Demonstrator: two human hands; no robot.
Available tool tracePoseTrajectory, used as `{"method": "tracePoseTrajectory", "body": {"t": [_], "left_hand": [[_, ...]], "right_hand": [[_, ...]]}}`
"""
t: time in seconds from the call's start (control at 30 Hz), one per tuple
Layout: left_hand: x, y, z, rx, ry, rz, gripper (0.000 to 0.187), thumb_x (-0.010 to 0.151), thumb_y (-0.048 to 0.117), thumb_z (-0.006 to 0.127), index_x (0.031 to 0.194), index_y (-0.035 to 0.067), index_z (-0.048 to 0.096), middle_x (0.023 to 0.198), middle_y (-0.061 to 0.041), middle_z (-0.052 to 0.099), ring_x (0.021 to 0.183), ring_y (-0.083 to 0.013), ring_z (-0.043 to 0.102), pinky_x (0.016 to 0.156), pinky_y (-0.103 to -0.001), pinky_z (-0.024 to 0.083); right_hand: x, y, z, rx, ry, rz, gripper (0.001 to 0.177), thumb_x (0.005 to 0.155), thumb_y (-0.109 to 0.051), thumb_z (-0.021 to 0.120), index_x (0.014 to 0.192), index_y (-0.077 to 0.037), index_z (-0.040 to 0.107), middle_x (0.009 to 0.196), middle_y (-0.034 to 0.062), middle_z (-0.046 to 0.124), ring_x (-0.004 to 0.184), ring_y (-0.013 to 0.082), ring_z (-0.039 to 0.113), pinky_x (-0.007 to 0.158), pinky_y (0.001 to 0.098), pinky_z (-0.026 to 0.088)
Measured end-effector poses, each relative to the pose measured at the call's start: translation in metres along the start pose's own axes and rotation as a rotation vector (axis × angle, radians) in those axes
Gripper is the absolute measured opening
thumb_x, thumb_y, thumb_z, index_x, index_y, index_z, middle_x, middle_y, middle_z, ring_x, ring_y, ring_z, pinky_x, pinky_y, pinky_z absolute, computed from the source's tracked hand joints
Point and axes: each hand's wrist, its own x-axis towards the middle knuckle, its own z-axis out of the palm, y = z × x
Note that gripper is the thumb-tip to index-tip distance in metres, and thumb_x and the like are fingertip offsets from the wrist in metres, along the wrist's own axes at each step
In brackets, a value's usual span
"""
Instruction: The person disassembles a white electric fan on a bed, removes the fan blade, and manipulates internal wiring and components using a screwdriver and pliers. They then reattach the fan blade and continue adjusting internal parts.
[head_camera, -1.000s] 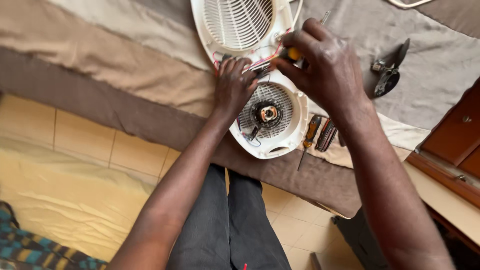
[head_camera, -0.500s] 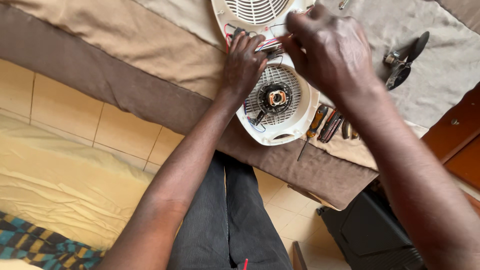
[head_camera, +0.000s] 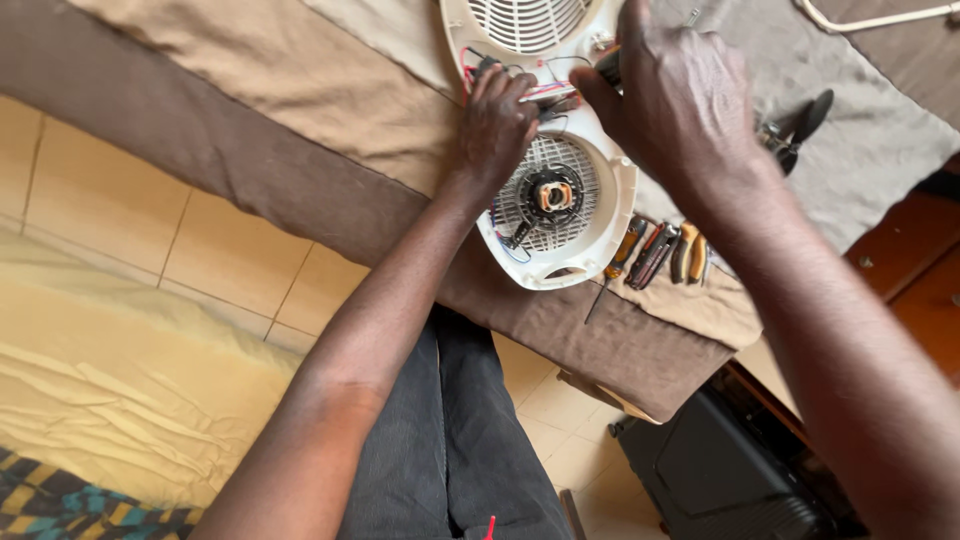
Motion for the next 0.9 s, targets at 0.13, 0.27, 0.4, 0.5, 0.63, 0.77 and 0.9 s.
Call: {"method": "tracePoseTrajectory", "body": {"t": [0.13,0.27,0.4,0.5,0.63,0.77,0.9], "left_hand": [[0.005,0.004,0.001,-0.021,0.009,0.001,0.009,0.08,0.008,0.085,0.077,0.006,0.077,0.119,-0.011,0.071,0.113,-0.0259,0.065,0.116,-0.052,0.041],[-0.004,0.0,0.001,-0.016,-0.01,0.013,0.012,0.081,0.006,0.086,0.074,0.006,0.076,0.118,-0.012,0.071,0.115,-0.0295,0.065,0.116,-0.051,0.042],[0.005,0.003,0.004,0.005,0.023,-0.008,0.011,0.083,0.006,0.084,0.075,0.008,0.076,0.121,-0.011,0.07,0.118,-0.0264,0.065,0.119,-0.051,0.041],[0.001,-0.002,-0.002,-0.004,-0.004,-0.025,0.012,0.08,0.006,0.084,0.072,0.007,0.076,0.12,-0.011,0.071,0.117,-0.0282,0.065,0.117,-0.05,0.042],[0.006,0.007,0.004,-0.032,-0.005,-0.019,0.01,0.081,0.006,0.084,0.076,0.005,0.076,0.121,-0.012,0.07,0.116,-0.027,0.065,0.117,-0.05,0.042],[0.003,-0.003,-0.003,-0.045,0.023,-0.024,0.007,0.078,0.004,0.083,0.076,0.005,0.076,0.12,-0.012,0.071,0.116,-0.0278,0.065,0.116,-0.051,0.041],[0.003,0.01,0.008,-0.057,0.037,-0.039,0.004,0.087,0.001,0.08,0.086,0.002,0.076,0.122,-0.012,0.069,0.125,-0.0315,0.061,0.117,-0.048,0.041]], "right_hand": [[0.007,0.006,-0.014,-0.096,0.23,-0.51,0.038,0.085,-0.014,0.078,0.118,-0.003,0.064,0.111,0.019,0.071,0.076,0.0289,0.074,0.052,0.0327,0.061],[0.013,0.013,-0.002,-0.058,0.018,-0.565,0.018,0.095,-0.007,0.077,0.111,-0.003,0.068,0.098,0.0155,0.073,0.068,0.025,0.073,0.055,0.0328,0.061],[0.024,0.022,0.016,0.015,0.039,-0.355,0.022,0.099,-0.017,0.082,0.101,0.0,0.068,0.085,0.0155,0.072,0.068,0.0271,0.072,0.058,0.0397,0.059],[0.032,0.01,0.035,-0.018,0.084,-0.232,0.038,0.096,-0.033,0.087,0.1,0.0,0.068,0.077,0.0136,0.07,0.068,0.0284,0.072,0.062,0.0419,0.06],[0.026,0.019,0.018,-0.123,0.025,-0.317,0.033,0.097,-0.029,0.082,0.107,-0.002,0.068,0.085,0.0159,0.07,0.066,0.0265,0.069,0.057,0.0387,0.059],[0.043,0.014,-0.014,-0.195,0.008,-0.577,0.024,0.094,-0.019,0.074,0.111,-0.005,0.068,0.094,0.016,0.071,0.068,0.0222,0.068,0.053,0.0334,0.057],[0.043,0.015,-0.018,-0.223,-0.214,-0.495,0.017,0.091,-0.016,0.071,0.106,-0.008,0.073,0.09,0.01,0.074,0.066,0.0168,0.069,0.052,0.0317,0.055]]}}
